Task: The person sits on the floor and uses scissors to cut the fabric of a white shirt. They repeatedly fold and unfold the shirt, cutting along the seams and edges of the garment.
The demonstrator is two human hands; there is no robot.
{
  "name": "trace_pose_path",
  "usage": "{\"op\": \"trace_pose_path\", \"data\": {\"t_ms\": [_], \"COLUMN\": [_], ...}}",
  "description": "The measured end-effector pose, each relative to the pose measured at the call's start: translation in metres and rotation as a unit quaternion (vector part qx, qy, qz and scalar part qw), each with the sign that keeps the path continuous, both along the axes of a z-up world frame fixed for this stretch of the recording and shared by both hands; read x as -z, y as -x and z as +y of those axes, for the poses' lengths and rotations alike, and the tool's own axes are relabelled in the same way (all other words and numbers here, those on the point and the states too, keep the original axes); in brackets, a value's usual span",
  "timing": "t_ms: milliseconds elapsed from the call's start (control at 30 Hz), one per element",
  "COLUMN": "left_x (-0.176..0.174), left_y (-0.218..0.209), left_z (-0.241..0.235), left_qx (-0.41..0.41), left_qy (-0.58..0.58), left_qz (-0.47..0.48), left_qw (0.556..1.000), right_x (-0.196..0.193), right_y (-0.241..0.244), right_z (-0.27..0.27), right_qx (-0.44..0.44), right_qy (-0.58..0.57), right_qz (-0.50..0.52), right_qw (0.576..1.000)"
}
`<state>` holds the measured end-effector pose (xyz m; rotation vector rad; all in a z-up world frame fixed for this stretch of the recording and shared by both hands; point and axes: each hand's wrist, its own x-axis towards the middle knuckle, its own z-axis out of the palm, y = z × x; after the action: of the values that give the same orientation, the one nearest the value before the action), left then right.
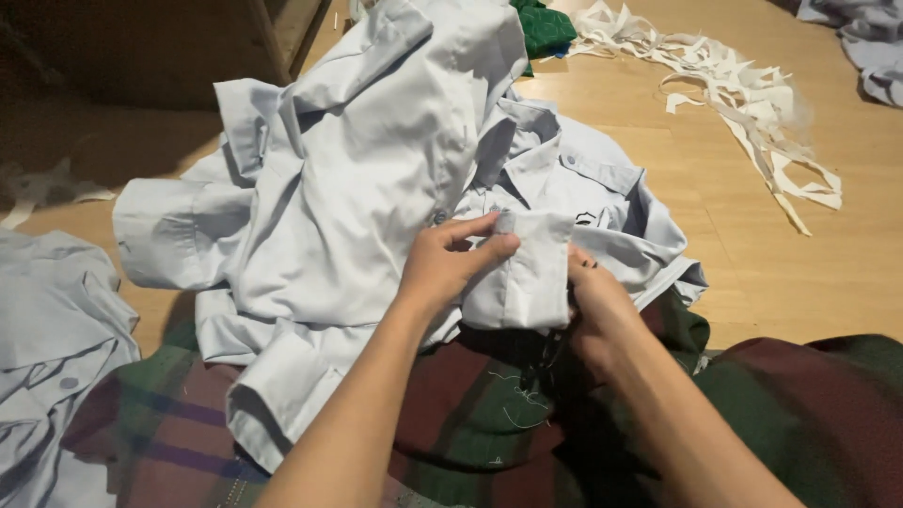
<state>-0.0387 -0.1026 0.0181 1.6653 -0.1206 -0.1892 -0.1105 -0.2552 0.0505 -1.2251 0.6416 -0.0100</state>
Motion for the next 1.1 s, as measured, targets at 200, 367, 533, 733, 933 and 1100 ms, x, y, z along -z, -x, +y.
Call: {"op": "trace_pose_path", "data": {"t_ms": [200,367,533,733,933,1100], "left_x": [0.006,0.001,0.012,0.022,0.0,-0.004], "left_y": [0.003,0.009,-0.004,-0.008,0.014,0.01], "left_z": [0.006,0.009,0.011,0.013,-0.002,-0.011], "left_qx": [-0.057,-0.083,-0.103,-0.091,-0.036,-0.051], "left_qy": [-0.035,-0.044,0.051,0.119,-0.001,-0.105], "left_qz": [0.002,0.015,0.016,0.043,-0.026,-0.03], "left_qw": [0.998,0.995,0.993,0.988,0.999,0.993], "right_x": [0.032,0.047,0.042,0.04,0.044,0.058], "right_y": [-0.006,-0.011,-0.006,0.0,0.0,-0.001], "right_z": [-0.007,-0.018,-0.022,-0.024,-0.025,-0.033], "right_qx": [-0.014,0.003,0.018,0.027,0.012,0.008], "right_qy": [0.05,0.102,0.109,0.09,0.103,0.122], "right_qz": [-0.009,0.001,0.027,0.05,0.031,0.026], "right_qw": [0.999,0.995,0.994,0.994,0.994,0.992]}}
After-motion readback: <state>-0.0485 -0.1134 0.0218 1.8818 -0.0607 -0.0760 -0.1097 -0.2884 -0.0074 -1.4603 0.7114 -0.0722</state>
